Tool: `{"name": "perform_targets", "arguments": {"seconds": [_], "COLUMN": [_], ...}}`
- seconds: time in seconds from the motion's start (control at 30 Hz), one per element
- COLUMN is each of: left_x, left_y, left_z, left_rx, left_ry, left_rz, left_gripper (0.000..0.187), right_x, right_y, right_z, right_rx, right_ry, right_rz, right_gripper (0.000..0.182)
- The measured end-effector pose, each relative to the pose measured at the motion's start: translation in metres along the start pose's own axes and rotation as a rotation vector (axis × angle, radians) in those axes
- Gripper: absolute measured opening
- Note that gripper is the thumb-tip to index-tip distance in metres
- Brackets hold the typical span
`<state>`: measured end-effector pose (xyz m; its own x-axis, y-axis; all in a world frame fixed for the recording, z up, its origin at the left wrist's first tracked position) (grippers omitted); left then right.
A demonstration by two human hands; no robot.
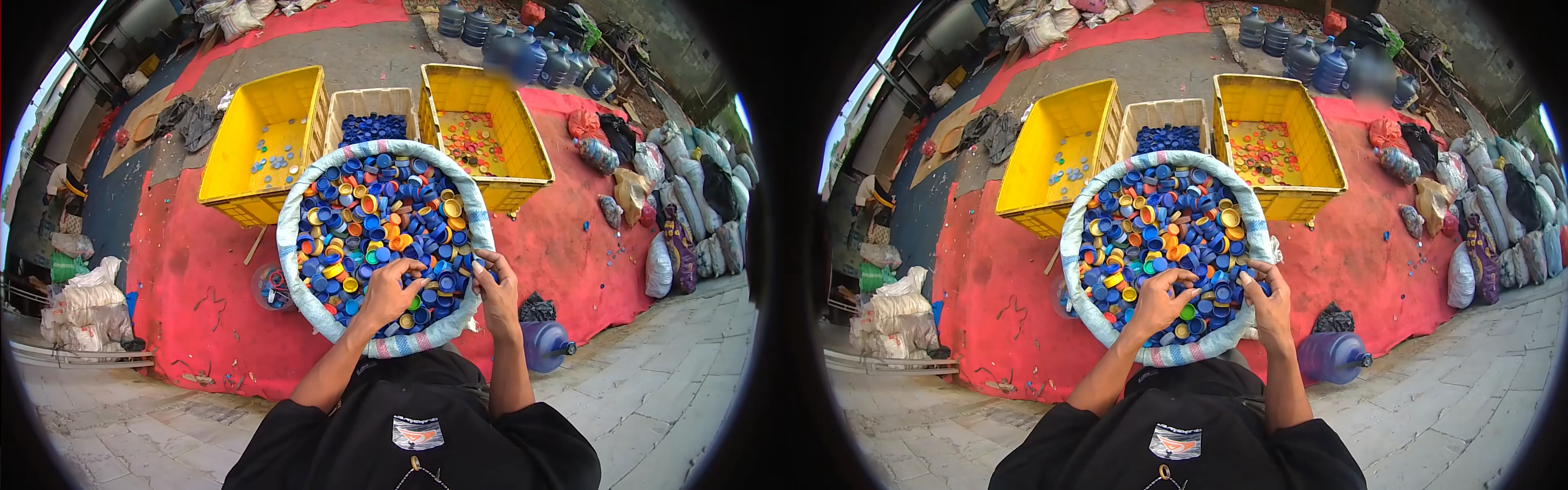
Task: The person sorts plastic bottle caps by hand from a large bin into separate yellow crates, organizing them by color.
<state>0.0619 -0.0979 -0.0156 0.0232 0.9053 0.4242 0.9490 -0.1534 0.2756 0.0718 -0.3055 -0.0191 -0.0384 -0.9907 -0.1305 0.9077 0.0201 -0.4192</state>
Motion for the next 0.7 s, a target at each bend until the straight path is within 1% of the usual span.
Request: {"name": "perform_targets", "arguments": {"seconds": [0.03,0.1,0.13,0.23,0.27,0.4,0.5,0.63,0.67,0.7], "left_x": [-0.007,-0.023,-0.030,-0.048,-0.053,-0.062,-0.063,-0.060,-0.059,-0.054], "left_y": [0.004,0.009,0.012,0.015,0.015,0.016,0.018,0.021,0.022,0.022], "left_z": [-0.006,-0.008,-0.010,-0.009,-0.006,-0.008,-0.006,-0.001,0.001,0.003], "left_rx": [-0.082,-0.160,-0.203,-0.192,-0.173,-0.051,-0.022,-0.052,-0.015,0.024], "left_ry": [0.046,0.130,0.171,0.265,0.293,0.394,0.341,0.276,0.229,0.151], "left_rz": [0.014,0.060,0.081,0.136,0.150,0.212,0.145,0.078,0.076,0.032], "left_gripper": [0.026,0.025,0.024,0.026,0.026,0.025,0.025,0.026,0.025,0.023], "right_x": [0.002,0.004,0.009,0.012,0.016,0.018,0.016,0.014,0.014,0.014], "right_y": [-0.001,-0.004,-0.002,-0.011,-0.011,-0.020,-0.022,-0.022,-0.022,-0.021], "right_z": [-0.002,-0.005,-0.013,-0.021,-0.029,-0.038,-0.042,-0.043,-0.042,-0.041], "right_rx": [-0.026,-0.074,-0.073,-0.166,-0.172,-0.196,-0.186,-0.186,-0.183,-0.180], "right_ry": [0.165,0.498,0.575,0.828,0.847,0.862,0.843,0.823,0.828,0.833], "right_rz": [0.063,0.187,0.222,0.226,0.257,0.238,0.262,0.260,0.269,0.280], "right_gripper": [0.034,0.033,0.039,0.045,0.047,0.045,0.043,0.043,0.042,0.042]}}
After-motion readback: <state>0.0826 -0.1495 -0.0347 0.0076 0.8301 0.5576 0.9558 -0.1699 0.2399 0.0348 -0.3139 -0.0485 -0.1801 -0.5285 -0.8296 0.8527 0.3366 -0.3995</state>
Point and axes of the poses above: each hand's wrist, its own y-axis towards the middle knuckle, its own x-axis out of the back of the hand, z = x × y, the point moved 8 cm from there along y, towards the middle knuckle, and after that the axes turned 13 degrees about -x, right-handed, at the moved point
